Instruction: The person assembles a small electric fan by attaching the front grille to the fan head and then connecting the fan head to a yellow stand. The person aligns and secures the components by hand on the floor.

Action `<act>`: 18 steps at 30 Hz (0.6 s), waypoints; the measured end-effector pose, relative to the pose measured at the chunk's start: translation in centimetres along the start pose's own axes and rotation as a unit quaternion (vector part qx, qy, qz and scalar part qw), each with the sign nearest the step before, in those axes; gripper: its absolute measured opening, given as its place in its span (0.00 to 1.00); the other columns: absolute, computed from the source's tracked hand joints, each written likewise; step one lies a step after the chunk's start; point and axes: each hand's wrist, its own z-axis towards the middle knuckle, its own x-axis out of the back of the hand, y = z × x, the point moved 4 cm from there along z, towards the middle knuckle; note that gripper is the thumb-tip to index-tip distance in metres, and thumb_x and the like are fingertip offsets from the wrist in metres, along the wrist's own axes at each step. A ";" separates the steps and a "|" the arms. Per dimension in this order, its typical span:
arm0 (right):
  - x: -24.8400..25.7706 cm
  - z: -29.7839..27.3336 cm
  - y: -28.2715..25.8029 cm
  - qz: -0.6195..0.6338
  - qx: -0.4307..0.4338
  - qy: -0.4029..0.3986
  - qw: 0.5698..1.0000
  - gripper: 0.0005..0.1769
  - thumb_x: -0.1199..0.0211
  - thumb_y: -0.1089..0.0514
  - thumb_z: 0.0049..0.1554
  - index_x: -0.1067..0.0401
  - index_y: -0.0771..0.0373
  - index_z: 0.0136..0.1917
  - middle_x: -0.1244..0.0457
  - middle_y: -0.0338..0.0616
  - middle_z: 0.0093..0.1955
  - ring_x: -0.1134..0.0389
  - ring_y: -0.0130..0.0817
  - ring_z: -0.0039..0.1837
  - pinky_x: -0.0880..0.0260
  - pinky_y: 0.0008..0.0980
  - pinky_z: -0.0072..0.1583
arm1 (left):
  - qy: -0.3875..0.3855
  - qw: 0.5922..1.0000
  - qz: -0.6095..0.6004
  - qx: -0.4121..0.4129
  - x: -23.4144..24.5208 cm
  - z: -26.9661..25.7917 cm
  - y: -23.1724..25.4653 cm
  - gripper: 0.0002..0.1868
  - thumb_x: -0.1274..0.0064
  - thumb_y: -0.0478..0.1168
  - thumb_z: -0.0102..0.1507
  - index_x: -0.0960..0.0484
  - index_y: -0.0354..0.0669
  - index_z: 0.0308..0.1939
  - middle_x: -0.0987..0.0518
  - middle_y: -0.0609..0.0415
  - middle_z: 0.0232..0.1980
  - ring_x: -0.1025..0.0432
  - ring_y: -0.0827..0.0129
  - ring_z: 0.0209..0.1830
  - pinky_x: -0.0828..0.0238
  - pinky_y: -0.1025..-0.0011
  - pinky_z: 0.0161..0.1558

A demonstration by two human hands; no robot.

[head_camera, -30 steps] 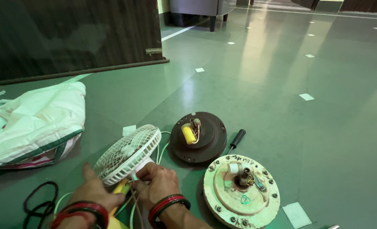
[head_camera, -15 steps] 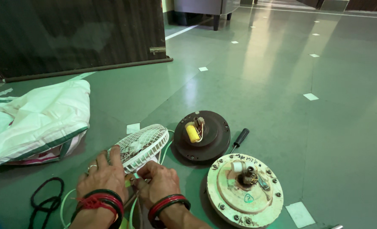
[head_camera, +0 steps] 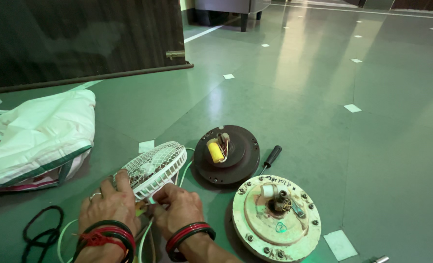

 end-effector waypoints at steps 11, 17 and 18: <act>-0.1 -0.2 -0.5 0.010 -0.001 -0.008 1.000 0.11 0.31 0.59 0.49 0.23 0.65 0.46 0.27 0.49 0.45 0.23 0.41 0.47 0.24 0.36 0.51 | -0.059 0.996 -0.046 0.041 0.0 0.4 -0.3 0.53 0.31 0.46 0.56 0.53 0.56 0.75 0.39 0.46 0.72 0.25 0.49 0.60 0.26 0.56 0.60; -0.2 -0.5 -1.0 -0.030 0.024 -0.025 0.999 0.12 0.31 0.57 0.50 0.23 0.63 0.47 0.27 0.50 0.45 0.24 0.44 0.48 0.25 0.37 0.52 | -0.095 0.991 -0.082 0.055 -0.2 -0.9 -1.0 0.55 0.33 0.42 0.58 0.60 0.57 0.77 0.47 0.47 0.78 0.24 0.44 0.59 0.25 0.51 0.59; -0.3 -0.5 -1.0 -0.044 0.034 -0.028 0.998 0.12 0.31 0.56 0.51 0.23 0.63 0.47 0.27 0.50 0.45 0.25 0.44 0.49 0.26 0.37 0.53 | -0.103 0.989 -0.085 0.060 -0.3 -1.1 -1.1 0.57 0.32 0.40 0.57 0.60 0.58 0.76 0.49 0.48 0.79 0.24 0.44 0.60 0.25 0.51 0.60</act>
